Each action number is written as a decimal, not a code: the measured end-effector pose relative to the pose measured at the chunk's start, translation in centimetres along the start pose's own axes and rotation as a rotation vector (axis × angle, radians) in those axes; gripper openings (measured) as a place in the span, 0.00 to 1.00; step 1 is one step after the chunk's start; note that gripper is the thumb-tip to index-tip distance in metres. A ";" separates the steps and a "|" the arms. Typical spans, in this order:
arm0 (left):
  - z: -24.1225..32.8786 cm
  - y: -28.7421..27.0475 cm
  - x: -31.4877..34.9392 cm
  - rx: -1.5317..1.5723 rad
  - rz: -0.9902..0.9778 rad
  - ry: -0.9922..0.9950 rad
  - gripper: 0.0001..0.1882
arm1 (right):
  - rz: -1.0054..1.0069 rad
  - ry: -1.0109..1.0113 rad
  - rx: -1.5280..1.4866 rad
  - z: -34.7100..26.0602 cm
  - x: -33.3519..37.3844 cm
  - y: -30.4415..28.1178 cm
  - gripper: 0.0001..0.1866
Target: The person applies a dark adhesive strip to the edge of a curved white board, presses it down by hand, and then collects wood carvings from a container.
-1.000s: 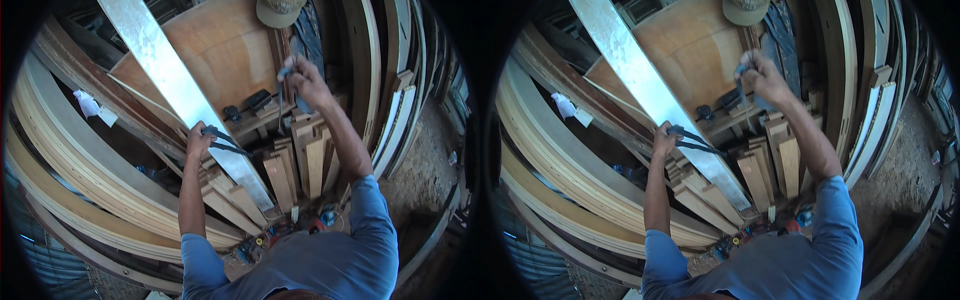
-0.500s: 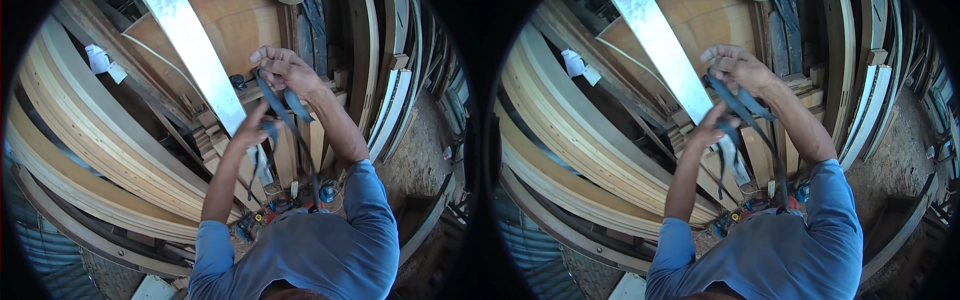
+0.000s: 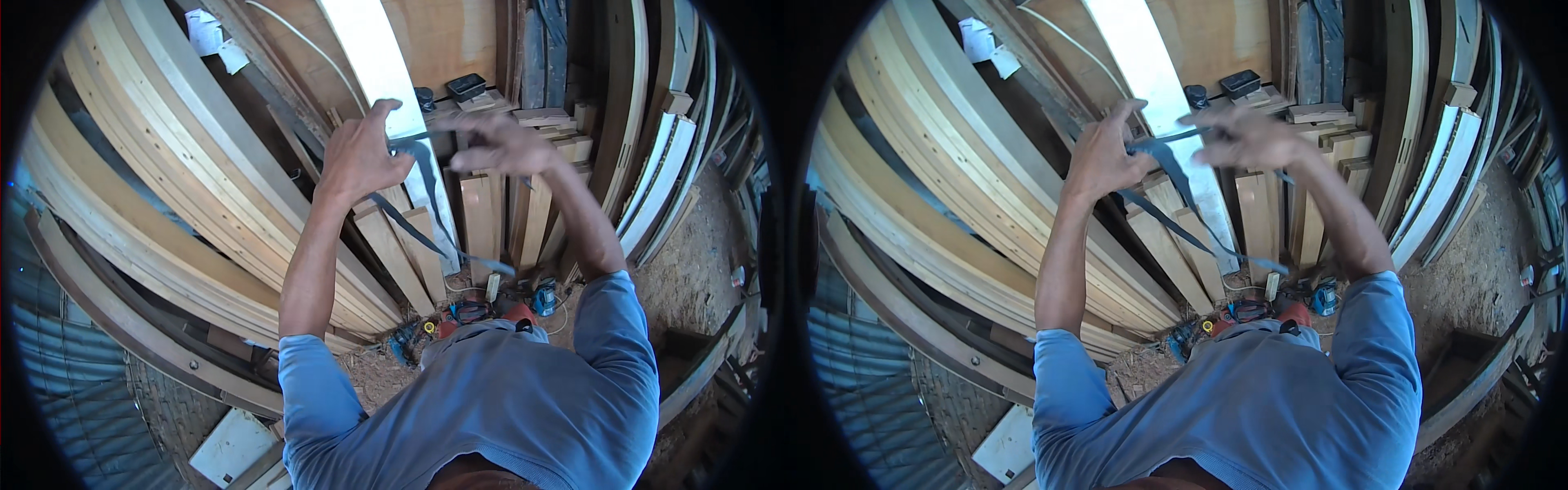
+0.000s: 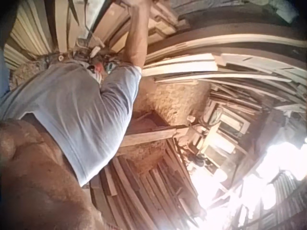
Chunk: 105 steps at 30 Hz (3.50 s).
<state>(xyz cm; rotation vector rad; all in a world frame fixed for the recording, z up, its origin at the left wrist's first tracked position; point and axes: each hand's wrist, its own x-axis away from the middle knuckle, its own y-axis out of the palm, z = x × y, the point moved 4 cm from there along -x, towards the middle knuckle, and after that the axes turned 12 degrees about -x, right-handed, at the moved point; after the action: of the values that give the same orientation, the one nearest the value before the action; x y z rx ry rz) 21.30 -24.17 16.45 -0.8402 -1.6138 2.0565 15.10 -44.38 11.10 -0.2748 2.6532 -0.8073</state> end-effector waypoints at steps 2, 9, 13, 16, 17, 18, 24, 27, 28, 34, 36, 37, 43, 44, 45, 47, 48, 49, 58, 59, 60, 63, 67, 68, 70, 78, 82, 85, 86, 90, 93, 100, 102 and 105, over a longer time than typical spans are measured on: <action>1.2 -2.0 0.6 -0.020 0.033 -0.014 0.34 | -0.086 0.085 -0.006 0.0 -0.6 4.8 0.19; -5.5 -5.0 5.1 -0.078 -0.123 0.016 0.14 | 0.176 0.158 -0.249 3.6 -2.6 4.5 0.16; -14.4 -3.5 11.7 0.202 -0.246 -0.044 0.13 | 0.478 0.179 -0.223 7.8 -0.4 -1.7 0.17; -23.1 -3.5 18.0 0.620 -0.144 -0.273 0.11 | 0.646 0.309 -0.315 12.0 2.6 -4.8 0.17; -25.0 -3.7 20.0 0.789 -0.030 -0.347 0.10 | 0.666 0.359 -0.311 12.9 3.6 -5.5 0.18; -26.9 -4.2 21.5 0.872 0.072 -0.296 0.10 | 0.683 0.407 -0.309 13.3 4.4 -6.0 0.18; -28.0 -8.5 24.5 1.267 0.465 -0.350 0.14 | -0.034 0.470 0.022 10.1 5.8 -2.5 0.22; -25.8 -7.8 23.6 1.453 0.409 -0.153 0.16 | -0.080 0.396 -0.040 8.8 5.4 -2.5 0.14; -24.7 -7.5 23.2 1.494 0.430 -0.145 0.18 | -0.079 0.391 -0.075 7.4 5.0 -2.1 0.13; -14.1 -3.2 19.4 1.509 0.494 -0.040 0.31 | -0.125 0.180 -0.252 -2.7 2.4 -1.0 0.11; -11.4 -0.5 18.2 1.550 0.440 0.062 0.34 | -0.165 0.109 -0.352 -6.0 1.1 0.5 0.10; -10.4 1.6 16.8 1.550 0.349 0.168 0.35 | -0.164 0.066 -0.401 -7.0 0.9 0.7 0.10; -2.5 12.1 12.7 0.495 0.049 -0.113 0.25 | -0.217 -0.155 -0.579 -12.2 -1.2 2.5 0.11; -2.7 13.7 12.7 0.469 0.023 -0.073 0.22 | -0.191 -0.187 -0.586 -12.5 -1.2 2.2 0.11; -3.7 16.5 12.7 0.441 0.001 -0.036 0.19 | -0.170 -0.224 -0.591 -13.0 -1.3 1.9 0.11; -5.6 20.1 13.3 0.422 -0.049 -0.015 0.15 | -0.091 -0.270 -0.604 -12.6 -1.4 0.9 0.13; -7.3 21.0 14.2 0.429 -0.076 -0.034 0.15 | -0.051 -0.266 -0.573 -11.8 -1.2 0.0 0.13; -8.7 21.2 15.1 0.440 -0.103 -0.050 0.15 | -0.009 -0.259 -0.540 -10.8 -0.7 -1.3 0.14; -16.5 14.5 21.3 0.795 -0.219 -0.190 0.10 | 0.332 -0.191 -0.301 -1.4 3.1 -9.0 0.11; -17.3 14.0 21.6 0.766 -0.233 -0.226 0.10 | 0.377 -0.140 -0.158 -0.7 3.3 -9.4 0.11; -18.2 13.5 22.1 0.849 -0.164 -0.243 0.10 | 0.422 -0.092 -0.017 -0.3 3.3 -9.5 0.11; -20.6 12.0 23.9 1.182 -0.007 -0.334 0.11 | 0.453 -0.050 0.383 0.6 4.2 -8.8 0.10; -23.2 8.6 24.7 1.543 0.292 -0.272 0.14 | 0.484 0.166 0.594 1.2 5.1 -6.6 0.22; -23.5 7.5 24.7 1.579 0.392 -0.279 0.14 | 0.493 0.138 0.536 1.8 5.3 -6.5 0.25; -24.4 6.0 25.0 1.666 0.544 -0.287 0.15 | 0.507 0.139 0.213 3.3 5.6 -6.1 0.27; -28.3 -0.6 28.6 1.608 0.767 -0.175 0.13 | 0.827 0.148 -0.134 7.5 10.3 -8.9 0.17; -18.6 3.7 23.1 1.095 0.425 -0.366 0.09 | 0.484 0.041 -0.031 12.2 9.0 -3.4 0.17; -12.6 7.2 20.0 0.938 0.163 -0.288 0.09 | -0.055 0.522 0.649 1.0 5.4 6.1 0.25; -11.4 9.3 18.1 0.950 0.149 -0.181 0.08 | 0.015 0.210 0.685 0.8 6.1 8.0 0.29; -5.6 13.1 14.2 0.880 0.039 -0.061 0.10 | -0.206 0.079 -0.278 -1.5 4.8 15.7 0.28; -3.0 14.1 11.6 0.932 -0.038 -0.018 0.12 | -0.043 -0.088 -0.142 1.1 3.8 15.9 0.14; -4.5 15.7 4.4 1.054 0.016 -0.077 0.10 | -0.013 -0.021 -0.308 6.2 3.3 4.9 0.08; -5.4 16.4 1.0 1.058 0.002 -0.140 0.09 | 0.101 -0.041 -0.380 7.2 2.9 -0.2 0.06; -3.6 14.8 -5.2 1.053 0.150 -0.306 0.09 | 0.238 -0.156 -0.539 6.9 1.8 -8.8 0.05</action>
<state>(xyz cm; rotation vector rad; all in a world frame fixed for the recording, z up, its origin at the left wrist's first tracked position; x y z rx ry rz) 28.39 -28.67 2.68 -0.2578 -0.3680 2.7408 16.83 -55.59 10.24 -0.1403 2.6372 0.0128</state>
